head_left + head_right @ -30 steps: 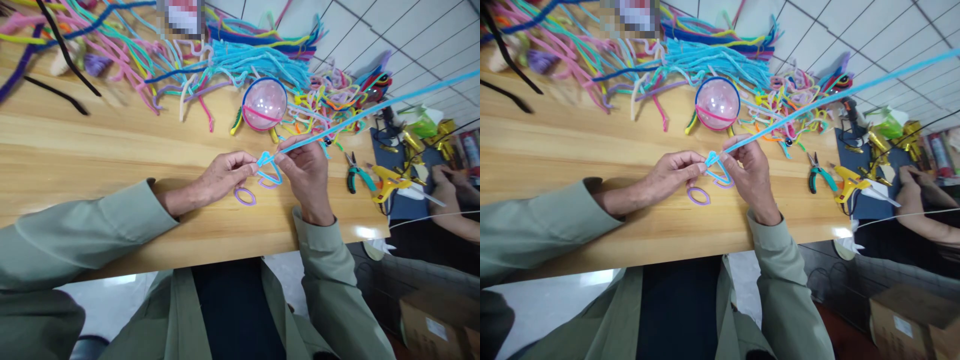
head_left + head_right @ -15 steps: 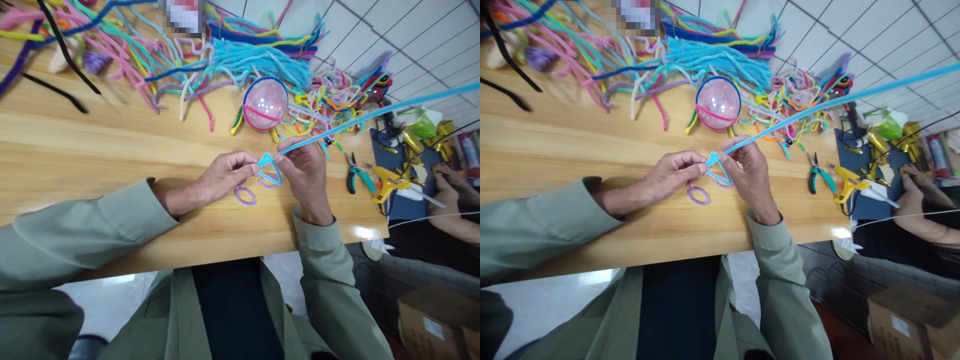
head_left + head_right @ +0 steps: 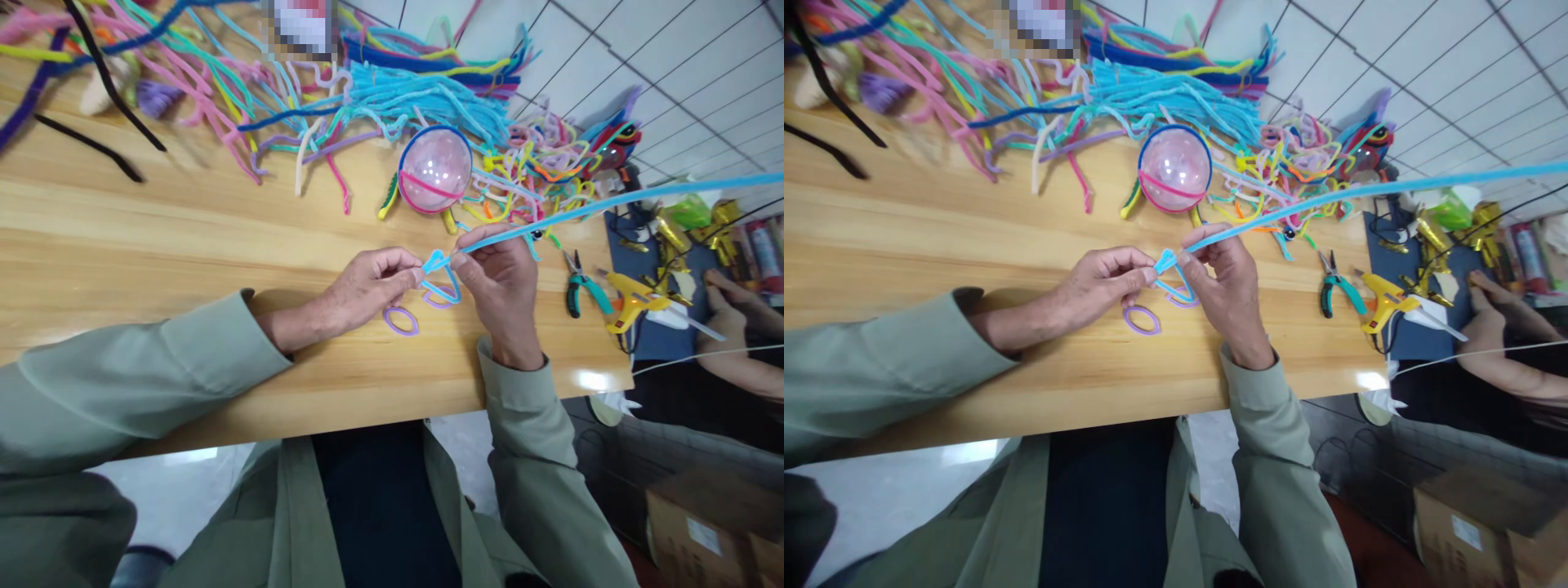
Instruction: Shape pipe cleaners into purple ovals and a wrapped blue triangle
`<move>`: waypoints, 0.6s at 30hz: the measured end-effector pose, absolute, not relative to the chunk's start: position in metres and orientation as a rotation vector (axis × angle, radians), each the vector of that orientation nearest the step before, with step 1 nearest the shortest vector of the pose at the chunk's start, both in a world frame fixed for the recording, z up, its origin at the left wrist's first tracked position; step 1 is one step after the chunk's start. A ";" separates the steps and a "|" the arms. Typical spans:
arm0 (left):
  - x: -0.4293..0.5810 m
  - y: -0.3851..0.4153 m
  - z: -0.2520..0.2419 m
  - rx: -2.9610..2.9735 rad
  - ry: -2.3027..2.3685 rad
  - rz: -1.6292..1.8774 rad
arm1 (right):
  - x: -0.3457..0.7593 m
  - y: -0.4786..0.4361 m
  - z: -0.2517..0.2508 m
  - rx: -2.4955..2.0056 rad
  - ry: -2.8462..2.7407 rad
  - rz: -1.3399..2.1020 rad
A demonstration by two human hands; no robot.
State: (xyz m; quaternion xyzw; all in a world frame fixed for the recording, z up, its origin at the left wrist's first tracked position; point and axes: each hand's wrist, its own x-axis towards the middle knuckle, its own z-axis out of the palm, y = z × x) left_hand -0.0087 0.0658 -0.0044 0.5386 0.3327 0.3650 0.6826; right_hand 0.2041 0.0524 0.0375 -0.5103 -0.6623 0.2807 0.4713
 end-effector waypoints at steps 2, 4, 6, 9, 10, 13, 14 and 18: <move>-0.008 0.066 -0.005 1.207 0.744 0.823 | 0.203 0.052 0.037 -1.249 -1.632 0.685; -0.008 0.066 -0.006 1.204 0.738 0.828 | 0.203 0.053 0.036 -1.237 -1.643 0.679; -0.008 0.066 -0.006 1.200 0.737 0.829 | 0.203 0.053 0.035 -1.233 -1.651 0.661; -0.008 0.065 -0.005 1.188 0.753 0.822 | 0.204 0.052 0.034 -1.258 -1.662 0.614; -0.008 0.065 -0.005 1.183 0.761 0.821 | 0.205 0.052 0.034 -1.267 -1.663 0.597; -0.008 0.064 -0.005 1.173 0.765 0.820 | 0.205 0.051 0.035 -1.252 -1.657 0.577; -0.008 0.064 -0.005 1.173 0.764 0.821 | 0.205 0.051 0.036 -1.240 -1.655 0.582; -0.008 0.064 -0.005 1.178 0.767 0.819 | 0.203 0.051 0.035 -1.221 -1.660 0.605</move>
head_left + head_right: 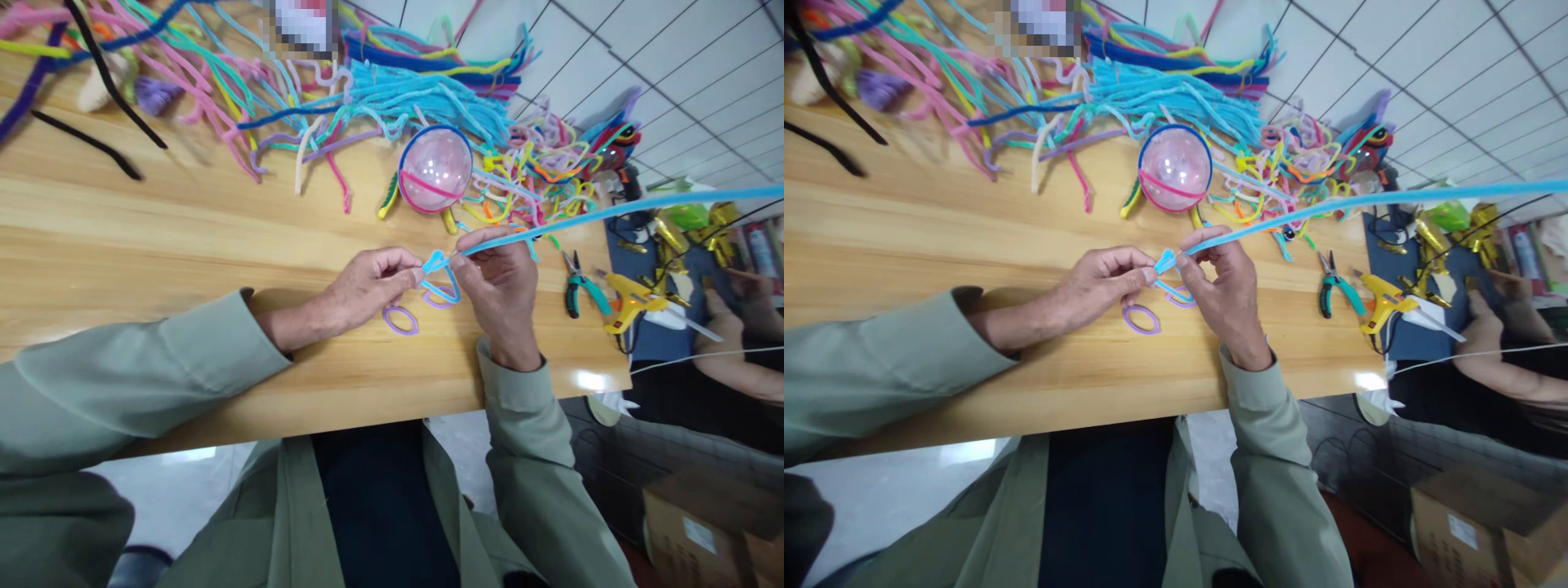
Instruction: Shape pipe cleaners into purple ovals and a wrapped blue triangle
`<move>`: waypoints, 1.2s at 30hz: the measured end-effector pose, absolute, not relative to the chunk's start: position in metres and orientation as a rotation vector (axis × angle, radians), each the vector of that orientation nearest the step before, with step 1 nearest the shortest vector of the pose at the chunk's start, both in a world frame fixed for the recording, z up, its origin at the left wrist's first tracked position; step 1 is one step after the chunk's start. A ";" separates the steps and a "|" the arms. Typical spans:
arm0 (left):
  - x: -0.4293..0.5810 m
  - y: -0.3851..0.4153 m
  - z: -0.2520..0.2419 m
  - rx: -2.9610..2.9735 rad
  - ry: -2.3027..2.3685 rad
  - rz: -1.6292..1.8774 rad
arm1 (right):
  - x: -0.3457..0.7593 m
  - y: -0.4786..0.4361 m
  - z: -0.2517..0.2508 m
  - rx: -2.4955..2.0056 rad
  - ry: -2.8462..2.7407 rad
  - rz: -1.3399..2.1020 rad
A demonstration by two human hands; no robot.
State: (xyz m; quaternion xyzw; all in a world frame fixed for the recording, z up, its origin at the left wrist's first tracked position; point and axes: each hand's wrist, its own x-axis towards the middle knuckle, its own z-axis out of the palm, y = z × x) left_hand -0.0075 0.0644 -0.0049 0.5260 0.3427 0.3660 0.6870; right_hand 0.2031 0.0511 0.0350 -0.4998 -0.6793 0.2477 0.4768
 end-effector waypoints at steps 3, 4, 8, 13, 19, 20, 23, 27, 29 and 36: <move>-0.007 0.065 -0.006 1.176 0.766 0.822 | 0.204 0.052 0.033 -1.204 -1.672 0.592; -0.007 0.065 -0.006 1.175 0.763 0.824 | 0.204 0.052 0.033 -1.201 -1.675 0.585; -0.007 0.065 -0.006 1.173 0.756 0.825 | 0.206 0.052 0.032 -1.217 -1.676 0.558; -0.007 0.064 -0.005 1.176 0.765 0.821 | 0.205 0.051 0.032 -1.245 -1.670 0.543; -0.008 0.064 -0.005 1.194 0.768 0.817 | 0.202 0.049 0.034 -1.247 -1.656 0.539; -0.008 0.065 -0.005 1.199 0.769 0.818 | 0.202 0.049 0.034 -1.250 -1.660 0.539; -0.008 0.065 -0.005 1.209 0.771 0.820 | 0.201 0.049 0.035 -1.252 -1.690 0.541; -0.008 0.065 -0.005 1.219 0.772 0.819 | 0.201 0.049 0.036 -1.240 -1.717 0.558; -0.008 0.065 -0.004 1.227 0.767 0.820 | 0.201 0.050 0.037 -1.256 -1.720 0.546; -0.009 0.064 -0.002 1.228 0.769 0.813 | 0.202 0.050 0.037 -1.305 -1.715 0.494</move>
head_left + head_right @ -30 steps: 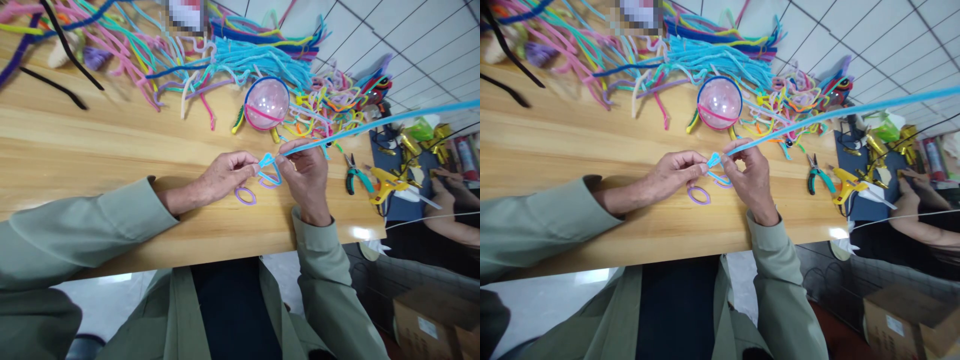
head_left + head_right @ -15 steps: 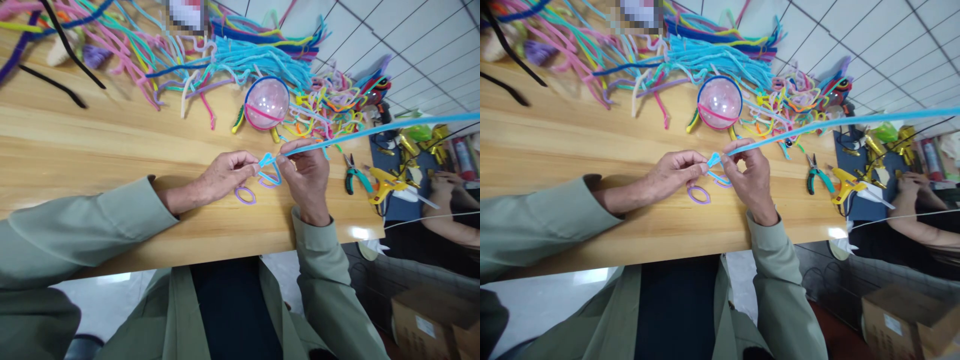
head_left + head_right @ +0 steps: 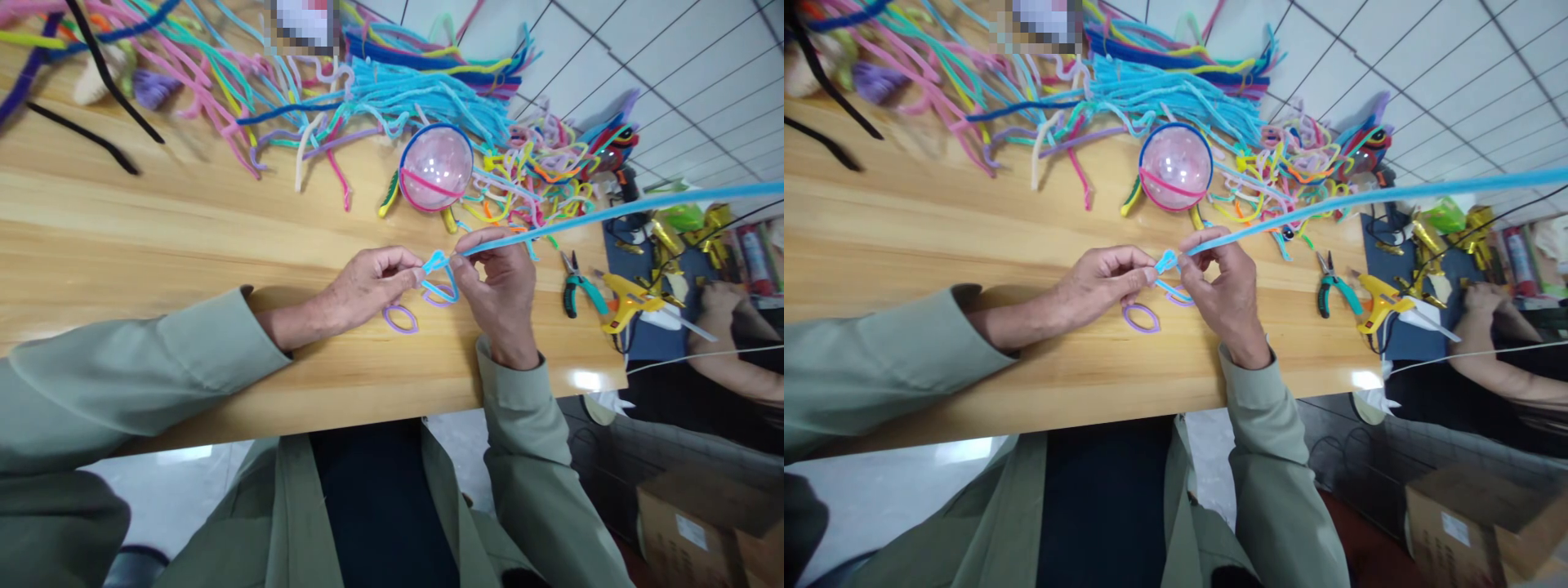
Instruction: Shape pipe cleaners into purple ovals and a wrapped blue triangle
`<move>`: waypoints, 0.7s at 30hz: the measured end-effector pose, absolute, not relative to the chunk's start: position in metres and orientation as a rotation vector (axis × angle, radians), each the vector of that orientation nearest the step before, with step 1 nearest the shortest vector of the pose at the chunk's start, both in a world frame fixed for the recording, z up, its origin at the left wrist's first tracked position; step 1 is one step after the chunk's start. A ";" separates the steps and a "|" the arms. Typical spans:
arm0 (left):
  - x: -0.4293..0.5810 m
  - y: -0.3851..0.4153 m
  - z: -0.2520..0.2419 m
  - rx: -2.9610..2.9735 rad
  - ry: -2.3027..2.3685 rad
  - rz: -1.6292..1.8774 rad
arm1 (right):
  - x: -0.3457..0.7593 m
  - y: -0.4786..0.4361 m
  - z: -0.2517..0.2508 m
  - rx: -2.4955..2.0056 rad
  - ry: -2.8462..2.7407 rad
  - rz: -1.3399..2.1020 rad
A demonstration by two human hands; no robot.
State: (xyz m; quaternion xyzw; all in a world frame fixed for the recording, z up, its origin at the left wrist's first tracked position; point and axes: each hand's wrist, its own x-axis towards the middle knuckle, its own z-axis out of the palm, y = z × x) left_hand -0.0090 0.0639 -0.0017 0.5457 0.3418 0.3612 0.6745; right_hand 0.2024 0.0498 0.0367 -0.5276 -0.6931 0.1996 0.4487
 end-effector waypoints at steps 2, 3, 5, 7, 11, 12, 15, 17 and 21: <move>-0.009 0.064 -0.001 1.233 0.768 0.808 | 0.202 0.049 0.037 -1.292 -1.708 0.490; -0.009 0.064 -0.001 1.233 0.771 0.807 | 0.201 0.049 0.037 -1.284 -1.709 0.490; -0.008 0.063 -0.001 1.228 0.783 0.809 | 0.200 0.049 0.037 -1.267 -1.724 0.493; -0.008 0.062 -0.001 1.225 0.795 0.811 | 0.200 0.048 0.037 -1.264 -1.745 0.498; -0.009 0.062 0.000 1.230 0.793 0.809 | 0.201 0.049 0.037 -1.281 -1.782 0.479; -0.009 0.062 0.000 1.233 0.788 0.807 | 0.202 0.049 0.037 -1.285 -1.787 0.470; -0.010 0.064 -0.001 1.243 0.776 0.794 | 0.203 0.049 0.037 -1.274 -1.793 0.451; -0.010 0.064 -0.001 1.247 0.773 0.791 | 0.203 0.049 0.037 -1.256 -1.792 0.442; -0.009 0.064 -0.002 1.243 0.779 0.800 | 0.202 0.048 0.036 -1.259 -1.776 0.451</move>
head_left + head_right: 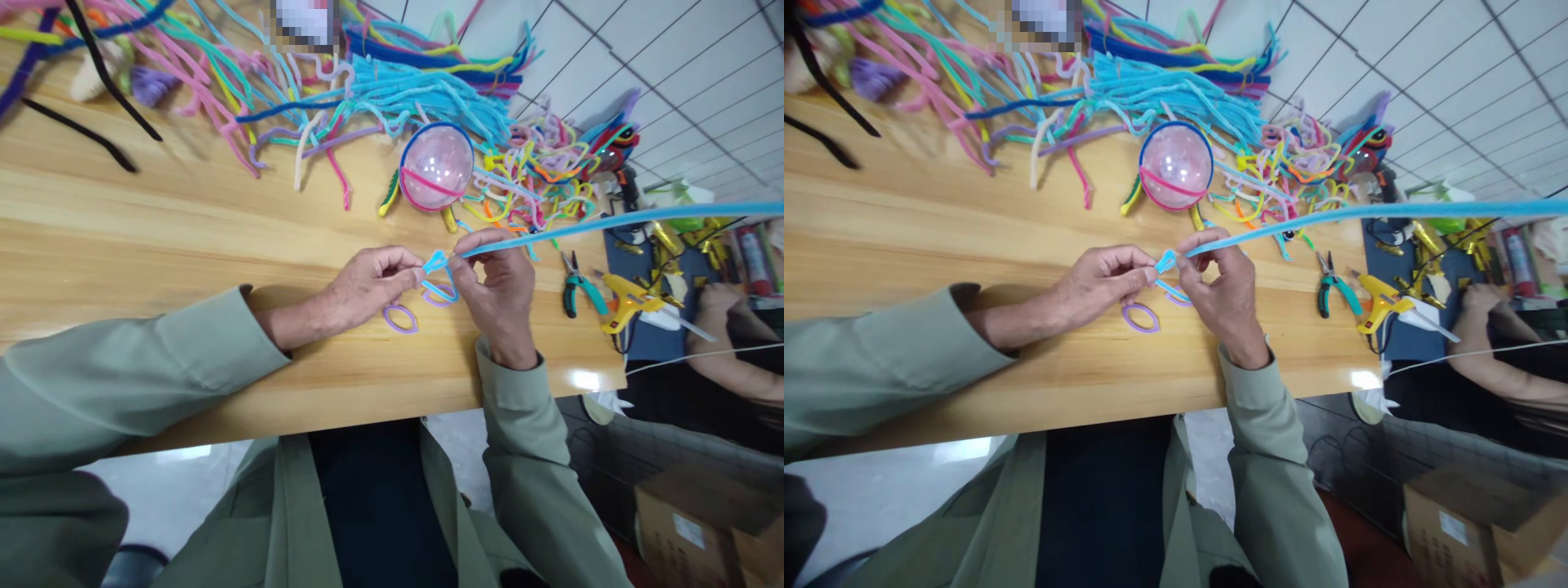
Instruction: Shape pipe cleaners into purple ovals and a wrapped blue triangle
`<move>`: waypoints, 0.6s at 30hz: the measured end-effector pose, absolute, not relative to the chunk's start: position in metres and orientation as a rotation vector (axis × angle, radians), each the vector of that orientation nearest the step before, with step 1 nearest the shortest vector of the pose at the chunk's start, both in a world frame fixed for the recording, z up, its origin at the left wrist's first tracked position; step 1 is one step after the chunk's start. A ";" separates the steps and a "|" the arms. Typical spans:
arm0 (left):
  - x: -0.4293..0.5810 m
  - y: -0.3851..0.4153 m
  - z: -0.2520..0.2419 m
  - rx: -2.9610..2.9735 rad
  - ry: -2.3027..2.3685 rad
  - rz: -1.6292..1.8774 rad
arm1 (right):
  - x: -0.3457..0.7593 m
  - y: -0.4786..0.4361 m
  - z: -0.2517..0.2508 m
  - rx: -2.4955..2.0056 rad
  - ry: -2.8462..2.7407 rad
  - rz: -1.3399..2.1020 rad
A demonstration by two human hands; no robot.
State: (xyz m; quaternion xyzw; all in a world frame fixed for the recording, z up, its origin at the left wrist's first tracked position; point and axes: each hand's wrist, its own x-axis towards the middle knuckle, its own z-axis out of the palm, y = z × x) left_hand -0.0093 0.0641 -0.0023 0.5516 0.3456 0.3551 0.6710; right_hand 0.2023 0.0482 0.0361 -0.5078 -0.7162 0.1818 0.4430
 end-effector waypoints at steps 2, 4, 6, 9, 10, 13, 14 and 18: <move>-0.009 0.064 -0.002 1.242 0.784 0.792 | 0.202 0.048 0.036 -1.258 -1.771 0.464; -0.009 0.064 -0.001 1.241 0.788 0.780 | 0.202 0.047 0.036 -1.241 -1.766 0.469; -0.009 0.064 -0.001 1.238 0.788 0.777 | 0.201 0.047 0.035 -1.213 -1.762 0.476; -0.009 0.064 -0.001 1.234 0.777 0.789 | 0.201 0.048 0.035 -1.178 -1.766 0.490; -0.009 0.064 -0.001 1.233 0.777 0.790 | 0.201 0.048 0.034 -1.172 -1.770 0.487; -0.008 0.064 -0.001 1.233 0.785 0.788 | 0.202 0.049 0.034 -1.180 -1.777 0.460; -0.008 0.064 -0.001 1.232 0.788 0.786 | 0.203 0.049 0.034 -1.191 -1.780 0.453; -0.009 0.063 0.000 1.224 0.793 0.790 | 0.204 0.050 0.033 -1.239 -1.791 0.440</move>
